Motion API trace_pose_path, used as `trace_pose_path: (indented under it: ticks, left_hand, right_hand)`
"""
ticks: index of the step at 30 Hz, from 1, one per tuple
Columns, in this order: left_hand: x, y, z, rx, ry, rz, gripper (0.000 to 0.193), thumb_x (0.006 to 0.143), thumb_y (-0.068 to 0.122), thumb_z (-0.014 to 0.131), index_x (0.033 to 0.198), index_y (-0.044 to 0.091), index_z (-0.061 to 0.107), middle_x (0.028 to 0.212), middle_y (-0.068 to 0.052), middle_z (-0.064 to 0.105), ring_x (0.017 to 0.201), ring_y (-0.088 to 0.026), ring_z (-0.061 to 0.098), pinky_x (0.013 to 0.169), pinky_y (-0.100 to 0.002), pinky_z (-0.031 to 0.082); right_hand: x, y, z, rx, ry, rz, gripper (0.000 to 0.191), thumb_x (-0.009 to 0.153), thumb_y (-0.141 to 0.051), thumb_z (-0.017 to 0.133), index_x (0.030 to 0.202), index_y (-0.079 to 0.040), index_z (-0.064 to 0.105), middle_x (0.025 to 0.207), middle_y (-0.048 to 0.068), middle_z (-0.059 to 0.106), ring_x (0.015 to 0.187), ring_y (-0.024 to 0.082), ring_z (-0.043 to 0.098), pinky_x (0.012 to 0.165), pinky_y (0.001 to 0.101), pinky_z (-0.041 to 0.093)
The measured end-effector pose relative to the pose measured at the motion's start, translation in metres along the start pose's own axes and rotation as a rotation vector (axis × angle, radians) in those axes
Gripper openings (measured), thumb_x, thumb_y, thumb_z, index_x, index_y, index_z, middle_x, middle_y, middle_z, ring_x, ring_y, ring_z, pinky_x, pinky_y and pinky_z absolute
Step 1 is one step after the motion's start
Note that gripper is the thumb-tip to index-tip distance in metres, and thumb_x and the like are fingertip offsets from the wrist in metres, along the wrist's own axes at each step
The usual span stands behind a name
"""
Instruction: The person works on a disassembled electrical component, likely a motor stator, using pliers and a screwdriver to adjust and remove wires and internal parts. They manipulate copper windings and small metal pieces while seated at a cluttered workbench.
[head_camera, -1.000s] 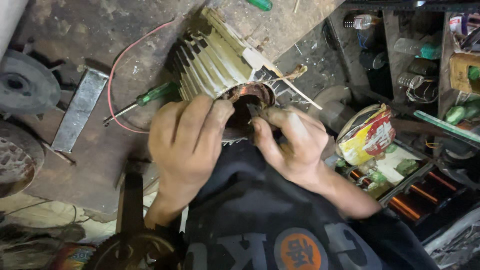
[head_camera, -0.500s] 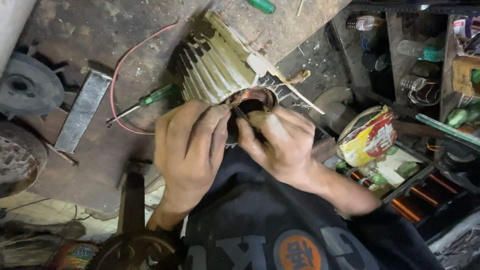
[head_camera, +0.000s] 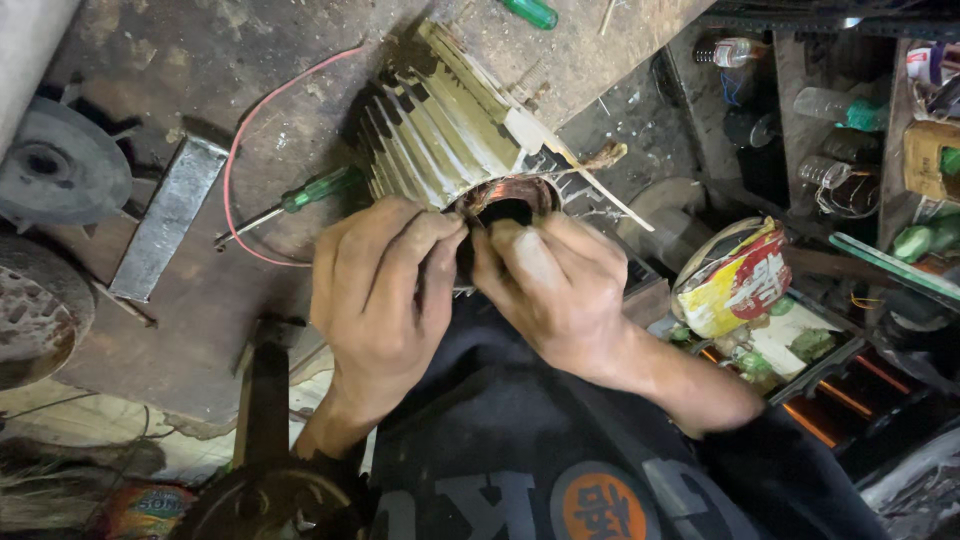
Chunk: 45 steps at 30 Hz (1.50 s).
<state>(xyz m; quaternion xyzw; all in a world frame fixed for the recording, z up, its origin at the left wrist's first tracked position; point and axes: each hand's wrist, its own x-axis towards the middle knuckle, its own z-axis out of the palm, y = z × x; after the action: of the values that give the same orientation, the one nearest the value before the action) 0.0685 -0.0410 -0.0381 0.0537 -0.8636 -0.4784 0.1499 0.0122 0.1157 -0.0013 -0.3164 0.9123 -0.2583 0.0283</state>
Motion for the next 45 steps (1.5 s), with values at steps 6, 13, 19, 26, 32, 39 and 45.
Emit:
trace_pose_path:
  ticks: [6, 13, 19, 26, 32, 39, 45]
  left_hand:
    - [-0.001, -0.002, 0.0, -0.026, -0.017, -0.015, 0.018, 0.101, 0.003, 0.081, 0.115, 0.005, 0.07, 0.118, -0.008, 0.066, 0.1, -0.027, 0.064, 0.087, -0.037, 0.053]
    - [-0.002, -0.003, 0.0, -0.016, -0.01, -0.031, 0.019, 0.099, 0.002, 0.081, 0.115, 0.005, 0.069, 0.117, -0.009, 0.065, 0.101, -0.028, 0.064, 0.088, -0.038, 0.052]
    - [-0.003, -0.002, -0.001, -0.044, -0.011, -0.024, 0.019, 0.099, 0.0, 0.08, 0.113, 0.004, 0.069, 0.116, -0.009, 0.065, 0.102, -0.028, 0.065, 0.089, -0.038, 0.052]
    - [-0.004, -0.002, 0.001, -0.071, -0.011, -0.035, 0.018, 0.098, 0.0, 0.077, 0.112, 0.005, 0.068, 0.116, -0.009, 0.065, 0.103, -0.028, 0.065, 0.091, -0.038, 0.051]
    - [0.0, 0.006, -0.007, -0.264, -0.014, -0.068, 0.018, 0.095, -0.001, 0.073, 0.11, 0.005, 0.065, 0.115, -0.009, 0.064, 0.105, -0.029, 0.064, 0.092, -0.037, 0.051]
    - [0.011, 0.011, -0.012, 0.087, 0.01, 0.004, 0.024, 0.095, 0.0, 0.074, 0.118, -0.002, 0.066, 0.116, -0.016, 0.065, 0.106, -0.034, 0.065, 0.091, -0.044, 0.054]
    - [0.006, 0.011, -0.013, 0.163, -0.074, 0.029, 0.025, 0.107, 0.009, 0.084, 0.127, 0.008, 0.07, 0.12, -0.007, 0.063, 0.106, -0.026, 0.063, 0.09, -0.035, 0.054]
  right_hand:
    - [-0.001, -0.001, 0.002, -0.027, 0.004, 0.011, 0.027, 0.087, 0.005, 0.086, 0.102, -0.001, 0.065, 0.077, 0.008, 0.058, 0.068, 0.024, 0.058, 0.064, 0.0368, 0.051]
    - [0.0, -0.001, -0.003, 0.001, -0.063, -0.051, 0.029, 0.085, 0.002, 0.087, 0.103, -0.001, 0.064, 0.081, 0.008, 0.061, 0.069, 0.023, 0.058, 0.063, 0.0371, 0.049]
    - [0.002, -0.002, -0.001, -0.031, -0.018, -0.026, 0.028, 0.088, 0.004, 0.087, 0.103, -0.002, 0.065, 0.079, 0.007, 0.057, 0.069, 0.023, 0.057, 0.064, 0.0377, 0.049]
    - [-0.004, 0.0, 0.0, -0.022, -0.05, -0.017, 0.028, 0.086, 0.001, 0.088, 0.103, 0.0, 0.066, 0.074, 0.007, 0.055, 0.065, 0.023, 0.056, 0.059, 0.0377, 0.047]
    - [-0.017, 0.007, -0.004, 0.106, -0.022, 0.082, 0.02, 0.092, 0.002, 0.081, 0.101, -0.001, 0.063, 0.088, 0.011, 0.068, 0.073, 0.023, 0.065, 0.067, 0.036, 0.054]
    - [-0.031, 0.01, -0.009, 0.155, 0.052, 0.213, 0.014, 0.097, 0.004, 0.075, 0.098, 0.002, 0.062, 0.086, 0.014, 0.068, 0.073, 0.026, 0.069, 0.064, 0.032, 0.054]
    - [-0.028, 0.009, -0.007, 0.156, 0.048, 0.216, 0.015, 0.093, 0.003, 0.078, 0.098, 0.003, 0.064, 0.083, 0.014, 0.066, 0.067, 0.025, 0.064, 0.064, 0.0348, 0.051]
